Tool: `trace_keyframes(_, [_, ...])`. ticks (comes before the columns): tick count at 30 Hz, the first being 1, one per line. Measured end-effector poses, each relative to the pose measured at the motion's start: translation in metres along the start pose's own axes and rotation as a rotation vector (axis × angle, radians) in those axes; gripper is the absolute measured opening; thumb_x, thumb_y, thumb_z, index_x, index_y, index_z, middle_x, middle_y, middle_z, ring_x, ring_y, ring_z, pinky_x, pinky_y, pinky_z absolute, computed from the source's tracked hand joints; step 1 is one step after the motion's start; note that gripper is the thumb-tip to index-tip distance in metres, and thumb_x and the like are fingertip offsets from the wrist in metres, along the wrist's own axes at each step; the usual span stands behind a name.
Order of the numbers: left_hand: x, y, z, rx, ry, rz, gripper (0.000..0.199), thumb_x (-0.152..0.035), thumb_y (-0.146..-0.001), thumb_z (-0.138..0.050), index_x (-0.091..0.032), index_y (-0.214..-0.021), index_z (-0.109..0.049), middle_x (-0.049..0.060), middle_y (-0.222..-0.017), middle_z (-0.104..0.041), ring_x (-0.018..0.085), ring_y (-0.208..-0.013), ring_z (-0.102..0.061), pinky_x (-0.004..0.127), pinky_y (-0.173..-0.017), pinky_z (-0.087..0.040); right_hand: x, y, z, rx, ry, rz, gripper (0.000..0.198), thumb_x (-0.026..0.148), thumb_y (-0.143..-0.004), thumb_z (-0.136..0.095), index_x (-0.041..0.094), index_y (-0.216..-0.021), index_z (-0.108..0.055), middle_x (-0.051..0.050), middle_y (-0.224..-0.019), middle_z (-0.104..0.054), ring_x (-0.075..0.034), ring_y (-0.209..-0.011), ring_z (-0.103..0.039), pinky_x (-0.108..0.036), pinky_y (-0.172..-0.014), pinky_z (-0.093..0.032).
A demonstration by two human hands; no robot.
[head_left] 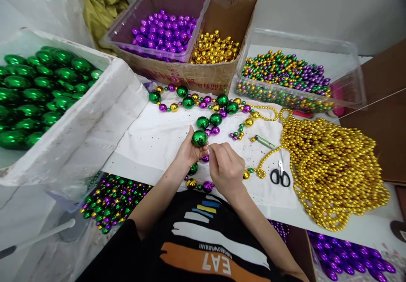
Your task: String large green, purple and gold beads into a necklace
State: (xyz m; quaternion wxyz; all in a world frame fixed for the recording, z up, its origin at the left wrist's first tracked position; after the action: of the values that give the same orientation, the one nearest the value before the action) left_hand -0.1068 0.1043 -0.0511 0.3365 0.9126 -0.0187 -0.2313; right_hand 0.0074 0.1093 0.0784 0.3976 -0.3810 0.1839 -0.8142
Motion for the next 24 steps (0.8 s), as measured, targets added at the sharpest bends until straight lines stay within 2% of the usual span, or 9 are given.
trace_keyframes(5, [-0.002,0.006,-0.005,-0.030,-0.031,-0.042,0.055,-0.064,-0.093,-0.044,-0.015,-0.076,-0.061,0.004,-0.063,-0.062,0.012,-0.051,-0.053,0.024,-0.049,-0.045,-0.008,0.007,-0.013,0.007,0.017,-0.024,0.018,0.012,-0.098,-0.047,0.017,-0.091,-0.063,-0.004,-0.071,-0.060,-0.014,-0.065,-0.055,-0.027,-0.059,-0.040])
trace_keyframes(8, [-0.007,0.015,-0.008,-0.037,-0.104,-0.118,0.053,-0.063,-0.092,-0.047,-0.014,-0.082,-0.066,0.004,-0.071,-0.066,0.014,-0.059,-0.058,0.026,-0.056,-0.049,-0.022,0.019,-0.018,0.048,-0.051,-0.134,0.018,0.016,-0.099,-0.048,0.017,-0.094,-0.065,-0.003,-0.072,-0.061,-0.013,-0.065,-0.057,-0.025,-0.059,-0.041])
trace_keyframes(11, [-0.017,0.026,-0.015,0.016,-0.292,-0.272,0.043,-0.054,-0.091,-0.056,-0.015,-0.093,-0.073,0.007,-0.092,-0.072,0.017,-0.083,-0.065,0.027,-0.073,-0.052,-0.041,0.036,-0.017,0.170,-0.175,-0.273,0.017,0.019,-0.098,-0.050,0.018,-0.093,-0.066,-0.003,-0.078,-0.066,-0.014,-0.070,-0.062,-0.025,-0.064,-0.045])
trace_keyframes(13, [-0.026,0.034,-0.025,0.068,-0.440,-0.391,0.040,-0.051,-0.091,-0.058,-0.016,-0.099,-0.075,0.009,-0.109,-0.073,0.021,-0.103,-0.064,0.028,-0.087,-0.050,-0.053,0.046,-0.010,0.245,-0.204,-0.348,0.015,0.024,-0.098,-0.053,0.018,-0.099,-0.067,-0.005,-0.086,-0.069,-0.016,-0.075,-0.064,-0.027,-0.066,-0.048])
trace_keyframes(15, [-0.034,0.041,-0.041,0.120,-0.560,-0.503,0.039,-0.052,-0.094,-0.054,-0.020,-0.103,-0.076,0.008,-0.121,-0.070,0.024,-0.121,-0.058,0.033,-0.101,-0.045,-0.064,0.049,0.005,0.247,-0.181,-0.408,0.022,0.031,-0.097,-0.056,0.018,-0.110,-0.067,-0.008,-0.096,-0.071,-0.019,-0.083,-0.066,-0.030,-0.067,-0.050])
trace_keyframes(17, [-0.040,0.049,-0.066,0.214,-0.663,-0.605,0.037,-0.050,-0.096,-0.051,-0.025,-0.105,-0.077,0.005,-0.130,-0.067,0.025,-0.131,-0.052,0.039,-0.111,-0.038,-0.071,0.044,0.023,0.183,-0.194,-0.444,0.028,0.035,-0.097,-0.054,0.020,-0.119,-0.065,-0.010,-0.107,-0.070,-0.022,-0.096,-0.066,-0.033,-0.071,-0.052])
trace_keyframes(20, [-0.038,0.059,-0.112,0.428,-0.795,-0.680,0.035,-0.044,-0.099,-0.047,-0.027,-0.108,-0.076,0.002,-0.138,-0.062,0.024,-0.137,-0.047,0.042,-0.120,-0.030,-0.074,0.028,0.037,0.126,-0.395,-0.483,0.032,0.036,-0.097,-0.054,0.024,-0.125,-0.063,-0.009,-0.119,-0.069,-0.023,-0.108,-0.063,-0.035,-0.077,-0.053])
trace_keyframes(22, [-0.034,0.060,-0.138,0.548,-0.835,-0.673,0.035,-0.040,-0.100,-0.045,-0.025,-0.109,-0.076,0.003,-0.138,-0.061,0.023,-0.138,-0.046,0.041,-0.121,-0.028,-0.079,0.022,0.030,0.187,-0.579,-0.545,0.030,0.040,-0.095,-0.057,0.024,-0.119,-0.068,-0.007,-0.106,-0.072,-0.019,-0.092,-0.066,-0.031,-0.069,-0.052])
trace_keyframes(24, [-0.030,0.054,-0.153,0.596,-0.798,-0.631,0.035,-0.037,-0.101,-0.045,-0.022,-0.108,-0.076,0.004,-0.136,-0.063,0.023,-0.137,-0.047,0.039,-0.119,-0.031,-0.091,0.026,0.016,0.246,-0.751,-0.668,0.029,0.044,-0.091,-0.061,0.021,-0.104,-0.072,-0.004,-0.078,-0.070,-0.014,-0.063,-0.059,-0.024,-0.052,-0.043])
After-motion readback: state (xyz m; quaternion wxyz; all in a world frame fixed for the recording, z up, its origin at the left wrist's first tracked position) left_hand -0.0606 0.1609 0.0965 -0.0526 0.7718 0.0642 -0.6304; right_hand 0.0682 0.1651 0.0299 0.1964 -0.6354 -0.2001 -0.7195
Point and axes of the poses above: each hand's wrist, its own y-axis away from the middle knuckle, its own z-axis out of the back of the hand, x = y × z, the point moved 6 cm from there along -y, towards the middle knuckle
